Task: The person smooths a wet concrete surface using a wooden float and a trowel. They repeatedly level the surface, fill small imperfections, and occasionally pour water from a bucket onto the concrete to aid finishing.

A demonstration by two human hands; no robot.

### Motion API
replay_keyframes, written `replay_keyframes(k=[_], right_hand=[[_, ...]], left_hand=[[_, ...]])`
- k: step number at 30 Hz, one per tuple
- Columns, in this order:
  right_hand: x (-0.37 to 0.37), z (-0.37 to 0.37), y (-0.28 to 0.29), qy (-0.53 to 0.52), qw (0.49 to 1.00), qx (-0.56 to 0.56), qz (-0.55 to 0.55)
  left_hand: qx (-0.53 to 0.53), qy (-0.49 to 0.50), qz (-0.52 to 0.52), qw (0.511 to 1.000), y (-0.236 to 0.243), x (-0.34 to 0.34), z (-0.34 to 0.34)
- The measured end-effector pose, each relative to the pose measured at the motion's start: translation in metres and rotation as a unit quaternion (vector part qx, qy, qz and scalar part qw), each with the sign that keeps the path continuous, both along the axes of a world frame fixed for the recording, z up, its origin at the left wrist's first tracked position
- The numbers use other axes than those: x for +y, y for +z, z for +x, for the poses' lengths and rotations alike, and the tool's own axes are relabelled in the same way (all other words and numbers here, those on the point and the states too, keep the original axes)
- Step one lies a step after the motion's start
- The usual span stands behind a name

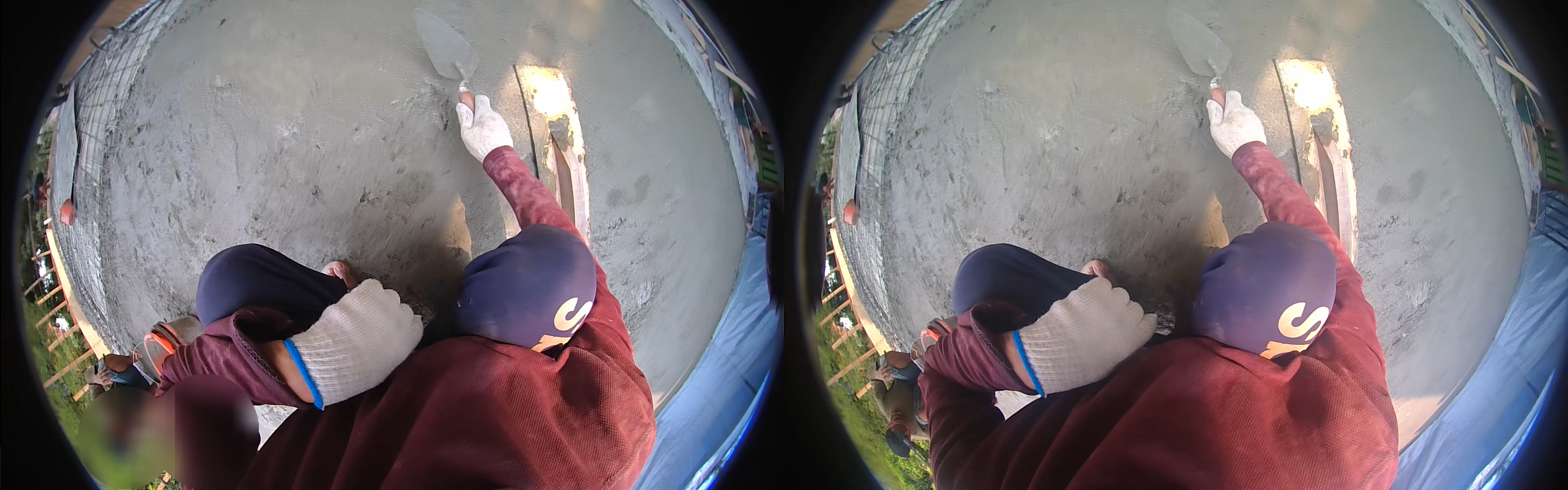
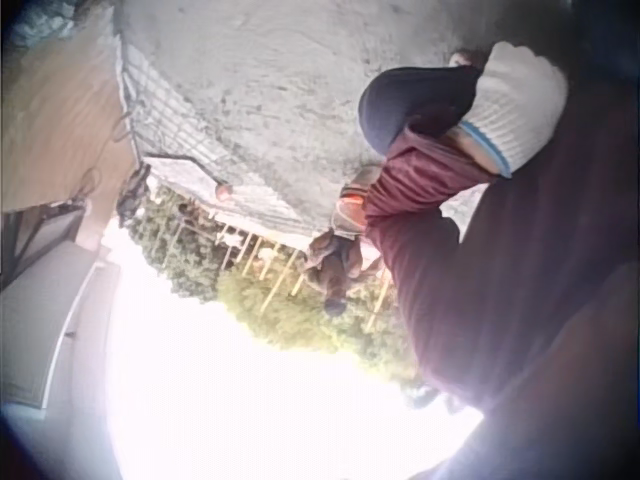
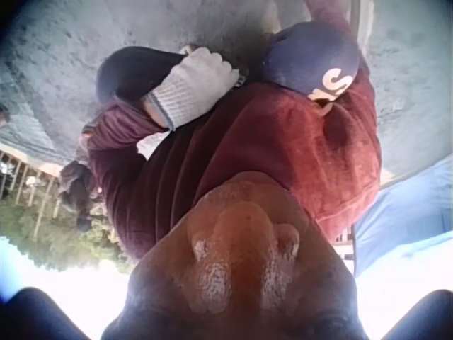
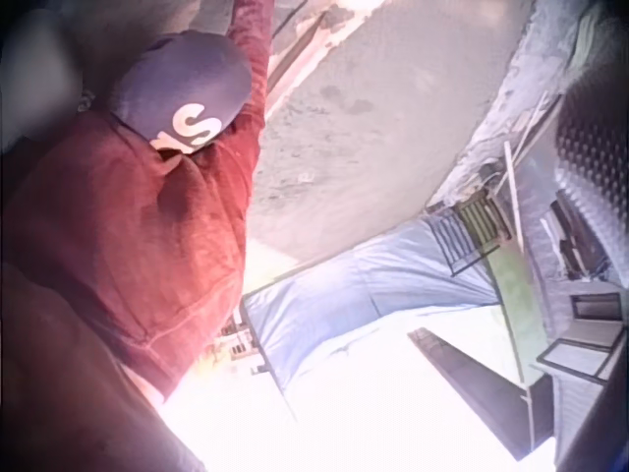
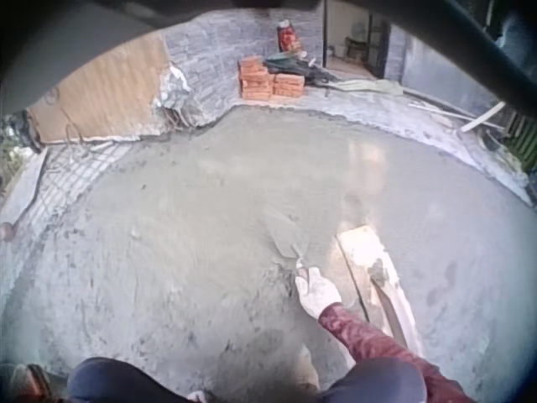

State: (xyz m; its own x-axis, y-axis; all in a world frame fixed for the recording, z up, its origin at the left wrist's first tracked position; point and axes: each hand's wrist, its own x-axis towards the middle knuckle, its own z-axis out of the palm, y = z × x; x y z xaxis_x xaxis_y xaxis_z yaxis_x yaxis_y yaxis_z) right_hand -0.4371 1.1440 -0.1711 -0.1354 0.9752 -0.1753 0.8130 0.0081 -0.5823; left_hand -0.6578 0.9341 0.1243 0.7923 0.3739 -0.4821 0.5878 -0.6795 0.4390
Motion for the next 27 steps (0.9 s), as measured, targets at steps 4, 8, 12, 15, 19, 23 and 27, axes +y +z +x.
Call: replay_keyframes(k=[4, 8, 12, 15, 19, 23, 27], right_hand=[[0.01, -0.025, 0.045, 0.006, 0.98, 0.076, -0.181], [0.018, -0.012, 0.055, 0.001, 0.997, 0.071, -0.011], [0.001, -0.005, 0.055, 0.025, 0.992, 0.046, 0.113], [-0.02, -0.004, 0.054, 0.048, 0.991, 0.009, 0.124], [-0.025, -0.008, 0.029, 0.115, 0.985, -0.129, -0.009], [-0.016, -0.018, 0.054, 0.099, 0.992, -0.066, 0.037], [-0.03, -0.03, 0.06, 0.092, 0.992, -0.024, 0.08]], left_hand=[[0.03, -0.006, -0.021, 0.999, 0.003, -0.005, 0.0], [0.015, 0.0, -0.022, 1.0, 0.0, -0.01, -0.004], [0.01, 0.014, 0.022, 1.0, 0.001, -0.009, -0.006], [0.011, 0.023, 0.019, 0.999, 0.002, -0.008, -0.007], [0.003, 0.017, 0.039, 0.999, 0.001, -0.009, -0.006], [0.007, 0.01, 0.012, 1.0, 0.004, -0.006, -0.008], [-0.003, 0.022, 0.041, 0.999, 0.004, -0.011, -0.01]])
